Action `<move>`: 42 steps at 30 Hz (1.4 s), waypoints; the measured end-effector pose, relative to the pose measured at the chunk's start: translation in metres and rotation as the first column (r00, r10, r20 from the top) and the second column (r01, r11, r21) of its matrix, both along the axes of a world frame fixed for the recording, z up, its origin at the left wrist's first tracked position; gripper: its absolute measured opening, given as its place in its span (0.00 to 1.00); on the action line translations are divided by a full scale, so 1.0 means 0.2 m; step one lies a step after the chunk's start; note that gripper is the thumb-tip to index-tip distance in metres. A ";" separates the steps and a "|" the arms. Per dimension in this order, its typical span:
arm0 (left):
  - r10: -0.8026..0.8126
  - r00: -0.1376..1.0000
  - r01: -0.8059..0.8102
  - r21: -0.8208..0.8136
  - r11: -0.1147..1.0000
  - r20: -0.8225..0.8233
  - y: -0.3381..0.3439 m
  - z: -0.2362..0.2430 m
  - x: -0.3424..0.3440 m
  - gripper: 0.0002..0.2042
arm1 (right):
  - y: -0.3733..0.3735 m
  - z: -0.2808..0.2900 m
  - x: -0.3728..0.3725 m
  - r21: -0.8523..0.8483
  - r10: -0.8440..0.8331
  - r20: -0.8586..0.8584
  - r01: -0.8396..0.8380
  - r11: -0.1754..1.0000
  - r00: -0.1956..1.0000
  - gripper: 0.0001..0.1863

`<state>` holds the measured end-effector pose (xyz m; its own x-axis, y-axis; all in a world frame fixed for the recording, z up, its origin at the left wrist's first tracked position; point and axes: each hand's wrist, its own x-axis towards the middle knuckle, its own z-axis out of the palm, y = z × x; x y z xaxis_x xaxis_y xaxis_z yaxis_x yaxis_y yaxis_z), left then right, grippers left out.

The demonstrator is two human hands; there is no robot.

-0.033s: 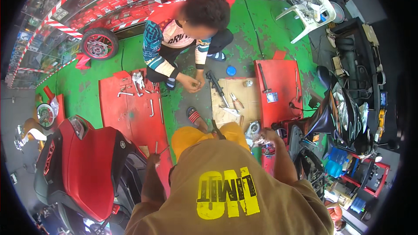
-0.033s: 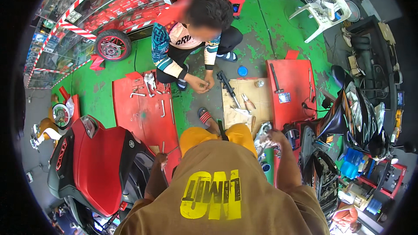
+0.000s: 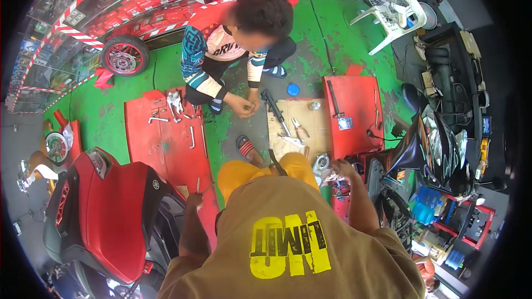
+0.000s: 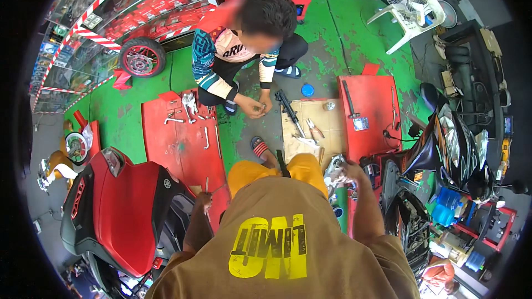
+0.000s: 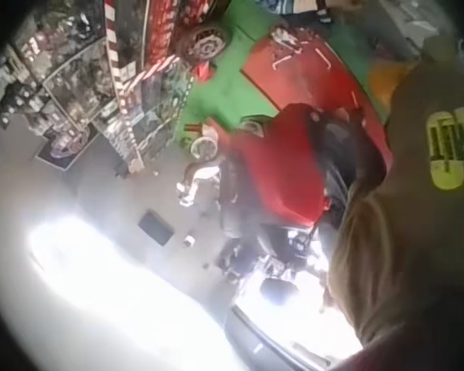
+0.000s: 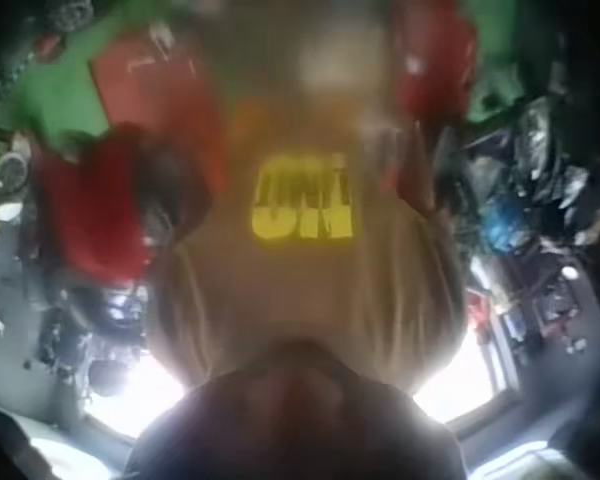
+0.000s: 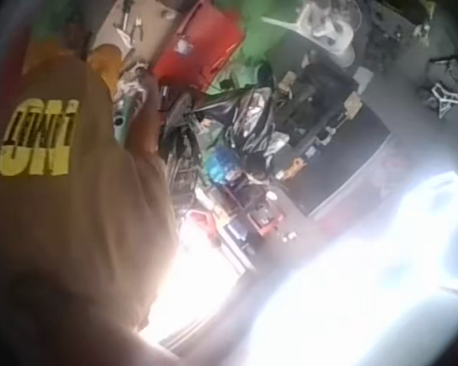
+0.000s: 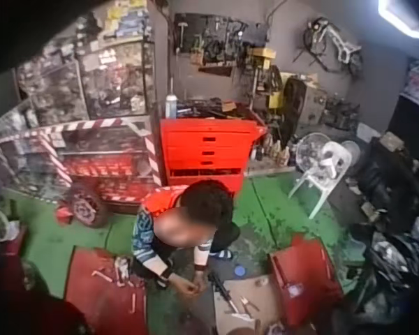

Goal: Repairing and disassembling motorcycle front fork components in a workshop.

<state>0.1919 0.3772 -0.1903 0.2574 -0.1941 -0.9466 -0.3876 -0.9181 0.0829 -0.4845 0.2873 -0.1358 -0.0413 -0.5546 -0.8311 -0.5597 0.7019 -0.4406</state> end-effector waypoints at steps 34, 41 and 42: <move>-0.216 0.925 0.339 -0.425 0.839 0.311 -0.65 1.03 -0.16 0.16 | -1.31 0.57 0.68 -0.058 0.598 -0.352 -0.654 0.754 0.720 0.20; -0.234 0.915 0.390 -0.572 0.722 0.329 -1.09 1.39 -0.50 0.11 | -1.77 0.50 1.12 -0.238 0.680 -0.281 -0.735 0.635 0.678 0.18; -0.254 0.901 0.423 -0.586 0.691 0.351 -1.17 1.41 -0.56 0.11 | -1.82 0.42 1.13 -0.283 0.778 -0.176 -0.788 0.546 0.603 0.18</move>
<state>0.0803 0.1424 0.0914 0.2385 -0.8398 -0.4878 -0.7456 -0.4802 0.4621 -0.2575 -0.0774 -0.0528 0.5156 -0.5924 -0.6190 -0.8357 -0.1884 -0.5158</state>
